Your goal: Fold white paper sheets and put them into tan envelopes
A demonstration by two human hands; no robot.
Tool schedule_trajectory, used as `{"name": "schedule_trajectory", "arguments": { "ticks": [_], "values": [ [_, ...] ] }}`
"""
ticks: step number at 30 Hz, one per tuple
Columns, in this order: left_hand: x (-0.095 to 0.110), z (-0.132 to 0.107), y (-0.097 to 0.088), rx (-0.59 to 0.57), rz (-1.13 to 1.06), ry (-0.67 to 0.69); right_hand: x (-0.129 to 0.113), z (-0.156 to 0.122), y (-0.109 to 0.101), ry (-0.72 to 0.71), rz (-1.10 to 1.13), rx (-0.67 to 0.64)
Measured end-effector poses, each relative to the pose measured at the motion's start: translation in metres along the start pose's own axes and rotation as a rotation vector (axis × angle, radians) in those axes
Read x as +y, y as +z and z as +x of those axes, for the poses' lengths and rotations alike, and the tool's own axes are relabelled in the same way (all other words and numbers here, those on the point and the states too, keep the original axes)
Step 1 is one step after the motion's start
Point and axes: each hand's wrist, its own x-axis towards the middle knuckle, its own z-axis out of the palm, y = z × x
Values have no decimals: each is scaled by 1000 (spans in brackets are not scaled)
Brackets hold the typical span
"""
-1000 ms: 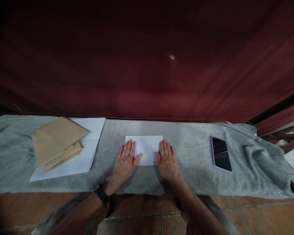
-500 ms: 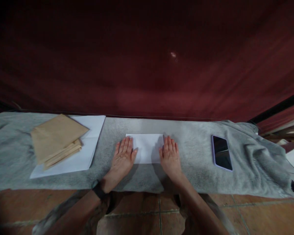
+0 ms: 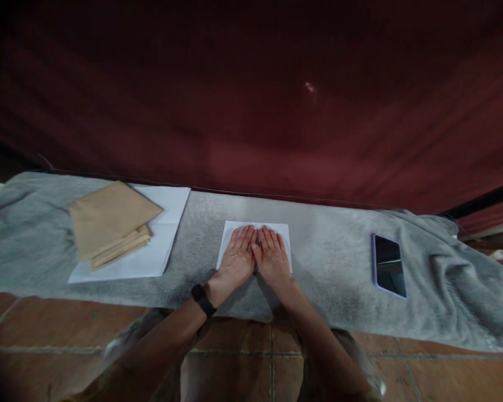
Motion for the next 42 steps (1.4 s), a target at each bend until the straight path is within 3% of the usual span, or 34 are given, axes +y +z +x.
{"name": "schedule_trajectory", "arguments": {
  "ticks": [19,33,42],
  "values": [
    [-5,6,4,-15,-75,49,12,4,6,32,-152,48],
    [-26,11,8,52,-96,-163,26,-1,12,145,-180,168],
    [-41,3,3,-19,-23,-286,36,-13,3,153,-233,182]
  ]
}}
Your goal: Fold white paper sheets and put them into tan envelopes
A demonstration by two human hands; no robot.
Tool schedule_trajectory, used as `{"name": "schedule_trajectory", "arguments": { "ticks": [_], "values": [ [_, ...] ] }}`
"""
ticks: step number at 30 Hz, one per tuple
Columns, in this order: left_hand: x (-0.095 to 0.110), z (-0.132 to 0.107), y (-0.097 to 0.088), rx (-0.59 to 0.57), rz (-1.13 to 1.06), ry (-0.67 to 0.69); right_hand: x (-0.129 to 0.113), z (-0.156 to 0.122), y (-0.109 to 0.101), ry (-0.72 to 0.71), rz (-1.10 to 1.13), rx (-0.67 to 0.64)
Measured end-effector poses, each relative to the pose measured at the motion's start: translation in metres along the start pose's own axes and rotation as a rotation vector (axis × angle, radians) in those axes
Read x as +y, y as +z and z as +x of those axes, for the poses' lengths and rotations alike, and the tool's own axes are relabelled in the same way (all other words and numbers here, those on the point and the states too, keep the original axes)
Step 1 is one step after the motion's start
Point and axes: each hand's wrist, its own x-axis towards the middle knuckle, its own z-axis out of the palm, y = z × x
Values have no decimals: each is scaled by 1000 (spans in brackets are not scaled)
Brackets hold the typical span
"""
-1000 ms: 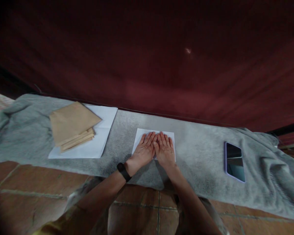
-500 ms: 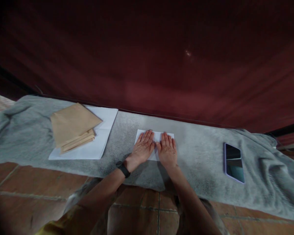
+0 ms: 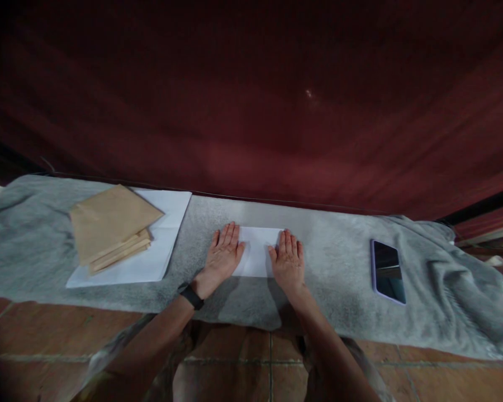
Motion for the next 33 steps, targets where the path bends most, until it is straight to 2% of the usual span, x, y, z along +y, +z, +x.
{"name": "schedule_trajectory", "arguments": {
  "ticks": [5,11,14,21,27,33],
  "values": [
    [-9,-2,-7,-59,72,-63,6,-5,-1,15,-16,37],
    [-14,-4,-13,47,71,-74,12,-5,-5,84,-1,63],
    [-7,-4,-15,91,34,5,5,2,-8,63,58,62],
    [22,-1,-7,18,-42,203,-30,19,-9,-57,184,-93],
    [30,3,2,-52,-24,201,-44,25,-6,-99,196,-198],
    [29,5,2,-73,-14,175,-47,27,-8,-87,162,-198]
  ]
}}
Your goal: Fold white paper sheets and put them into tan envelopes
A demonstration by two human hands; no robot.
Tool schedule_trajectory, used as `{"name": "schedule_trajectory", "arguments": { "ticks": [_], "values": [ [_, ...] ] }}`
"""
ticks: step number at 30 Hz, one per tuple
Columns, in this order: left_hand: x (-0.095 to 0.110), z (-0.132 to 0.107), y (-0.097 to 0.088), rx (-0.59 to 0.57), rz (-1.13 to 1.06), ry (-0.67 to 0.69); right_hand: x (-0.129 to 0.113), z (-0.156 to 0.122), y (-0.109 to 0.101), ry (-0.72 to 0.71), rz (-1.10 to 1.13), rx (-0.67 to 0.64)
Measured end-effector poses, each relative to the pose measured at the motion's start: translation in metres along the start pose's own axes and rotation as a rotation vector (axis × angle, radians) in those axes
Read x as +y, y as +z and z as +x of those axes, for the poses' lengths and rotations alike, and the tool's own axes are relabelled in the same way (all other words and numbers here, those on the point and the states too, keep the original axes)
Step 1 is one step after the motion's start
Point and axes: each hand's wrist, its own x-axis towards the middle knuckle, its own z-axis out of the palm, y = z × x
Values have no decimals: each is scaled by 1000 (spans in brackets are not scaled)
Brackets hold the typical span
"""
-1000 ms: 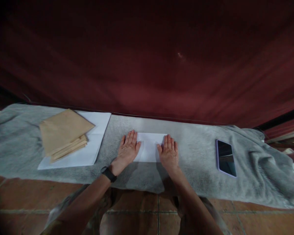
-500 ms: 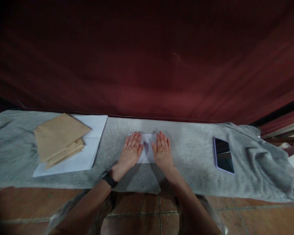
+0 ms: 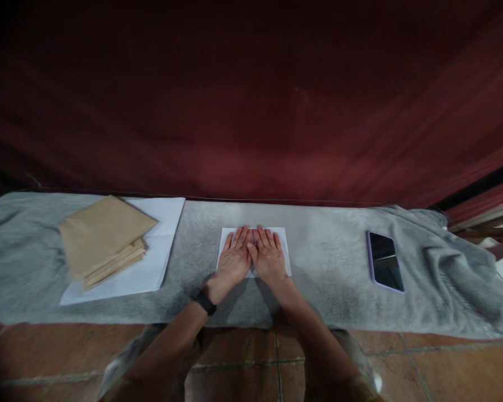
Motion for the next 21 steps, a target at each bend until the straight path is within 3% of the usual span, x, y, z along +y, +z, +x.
{"name": "schedule_trajectory", "arguments": {
  "ticks": [11,21],
  "values": [
    [-11,-3,0,36,0,-63,1,0,2,110,-53,24],
    [-20,-9,2,99,6,-88,11,-9,3,123,-50,94]
  ]
}}
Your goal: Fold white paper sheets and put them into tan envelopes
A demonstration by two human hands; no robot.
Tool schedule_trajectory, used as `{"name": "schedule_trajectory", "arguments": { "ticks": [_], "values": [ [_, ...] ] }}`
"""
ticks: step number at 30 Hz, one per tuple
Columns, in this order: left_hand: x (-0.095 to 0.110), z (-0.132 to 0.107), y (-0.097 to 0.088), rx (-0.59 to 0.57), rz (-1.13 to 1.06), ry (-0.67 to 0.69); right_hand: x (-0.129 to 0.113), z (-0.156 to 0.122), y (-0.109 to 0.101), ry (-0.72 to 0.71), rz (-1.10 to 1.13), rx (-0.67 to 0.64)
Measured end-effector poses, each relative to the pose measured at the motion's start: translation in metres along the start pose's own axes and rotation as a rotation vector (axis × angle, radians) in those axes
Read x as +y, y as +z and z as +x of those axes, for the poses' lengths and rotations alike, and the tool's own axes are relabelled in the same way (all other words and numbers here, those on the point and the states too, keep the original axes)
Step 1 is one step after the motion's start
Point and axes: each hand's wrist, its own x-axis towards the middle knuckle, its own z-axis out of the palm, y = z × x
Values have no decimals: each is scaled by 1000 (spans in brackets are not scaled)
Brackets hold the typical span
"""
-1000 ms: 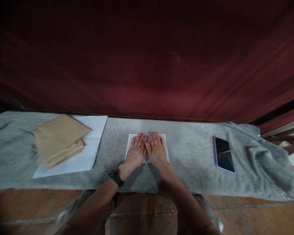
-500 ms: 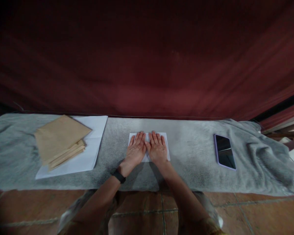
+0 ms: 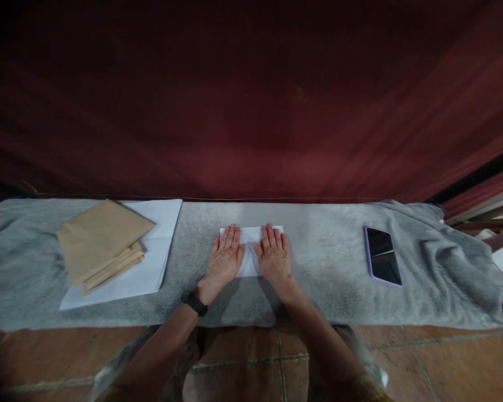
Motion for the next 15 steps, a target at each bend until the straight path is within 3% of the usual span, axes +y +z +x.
{"name": "schedule_trajectory", "arguments": {
  "ticks": [15],
  "values": [
    [-16,-14,-5,25,70,-23,27,-14,-8,23,-54,12]
  ]
}}
